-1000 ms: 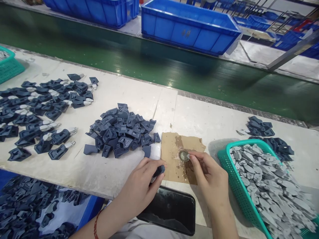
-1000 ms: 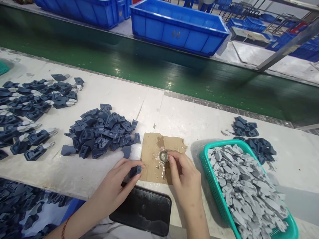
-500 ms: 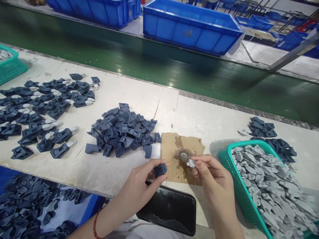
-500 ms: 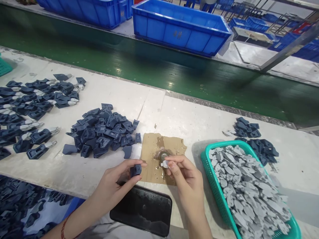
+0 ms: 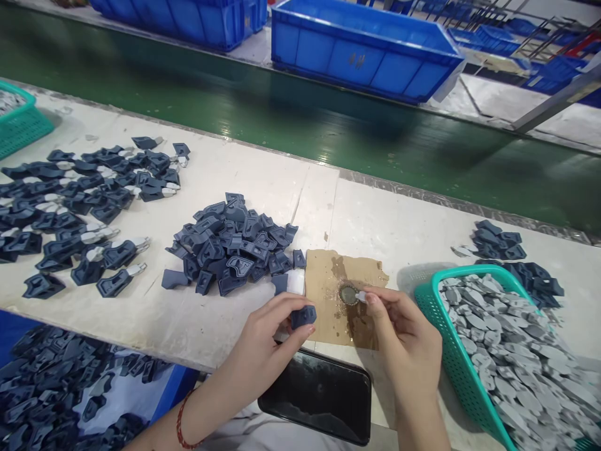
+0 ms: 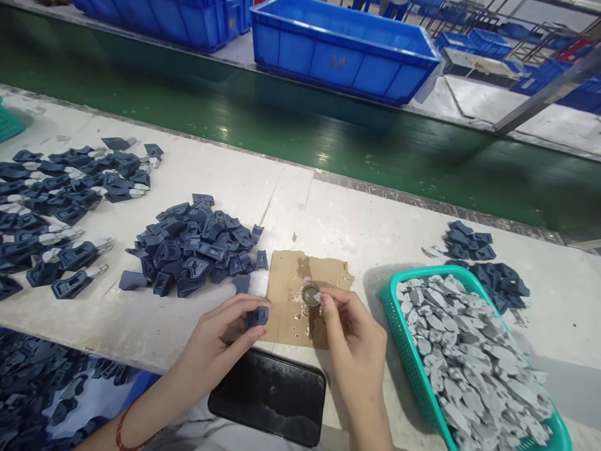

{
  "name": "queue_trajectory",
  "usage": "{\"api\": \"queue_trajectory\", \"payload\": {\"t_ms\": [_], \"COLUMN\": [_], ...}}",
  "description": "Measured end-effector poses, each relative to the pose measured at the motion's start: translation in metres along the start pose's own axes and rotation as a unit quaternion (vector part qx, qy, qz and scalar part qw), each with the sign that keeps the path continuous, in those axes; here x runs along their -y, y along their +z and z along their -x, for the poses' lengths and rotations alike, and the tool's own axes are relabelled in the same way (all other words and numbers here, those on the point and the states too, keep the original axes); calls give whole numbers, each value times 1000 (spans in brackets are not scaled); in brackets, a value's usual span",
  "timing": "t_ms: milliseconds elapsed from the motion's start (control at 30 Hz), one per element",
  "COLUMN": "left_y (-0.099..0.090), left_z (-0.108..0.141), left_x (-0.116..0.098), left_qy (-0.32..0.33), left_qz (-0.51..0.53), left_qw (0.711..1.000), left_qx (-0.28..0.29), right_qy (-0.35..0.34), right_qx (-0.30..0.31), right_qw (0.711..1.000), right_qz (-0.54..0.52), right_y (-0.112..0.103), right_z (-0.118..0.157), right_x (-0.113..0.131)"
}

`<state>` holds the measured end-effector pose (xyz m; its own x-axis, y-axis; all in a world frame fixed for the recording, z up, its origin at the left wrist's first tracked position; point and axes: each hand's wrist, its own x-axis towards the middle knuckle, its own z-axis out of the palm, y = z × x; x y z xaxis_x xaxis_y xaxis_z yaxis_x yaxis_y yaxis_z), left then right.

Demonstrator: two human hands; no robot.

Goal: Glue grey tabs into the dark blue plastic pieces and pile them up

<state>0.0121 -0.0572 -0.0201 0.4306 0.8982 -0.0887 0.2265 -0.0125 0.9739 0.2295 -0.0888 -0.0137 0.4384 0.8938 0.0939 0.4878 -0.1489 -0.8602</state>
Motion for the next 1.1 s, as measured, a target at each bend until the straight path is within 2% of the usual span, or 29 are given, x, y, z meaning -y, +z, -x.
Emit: {"api": "queue_trajectory", "payload": {"t_ms": [100, 200, 333, 633, 933, 1100], "left_y": [0, -1, -1, -1, -2, -3], "left_z": [-1, -2, -1, -2, -3, -1], "left_x": [-2, -3, -3, -3, -5, -5], "left_qy": [-11, -12, -8, -31, -13, -3], "left_qz": [4, 4, 3, -3, -3, -17], "left_qw": [1000, 999, 999, 998, 998, 997], "left_qx": [18, 33, 35, 59, 64, 71], "right_qy": [10, 13, 7, 5, -17, -7], "right_qx": [24, 80, 134, 166, 203, 242], "right_qw": [998, 990, 979, 974, 973, 965], "right_qz": [-65, -119, -151, -155, -111, -102], "right_y": [2, 8, 17, 24, 22, 23], "right_z": [2, 5, 8, 11, 11, 14], "right_x": [11, 21, 25, 22, 18, 18]}}
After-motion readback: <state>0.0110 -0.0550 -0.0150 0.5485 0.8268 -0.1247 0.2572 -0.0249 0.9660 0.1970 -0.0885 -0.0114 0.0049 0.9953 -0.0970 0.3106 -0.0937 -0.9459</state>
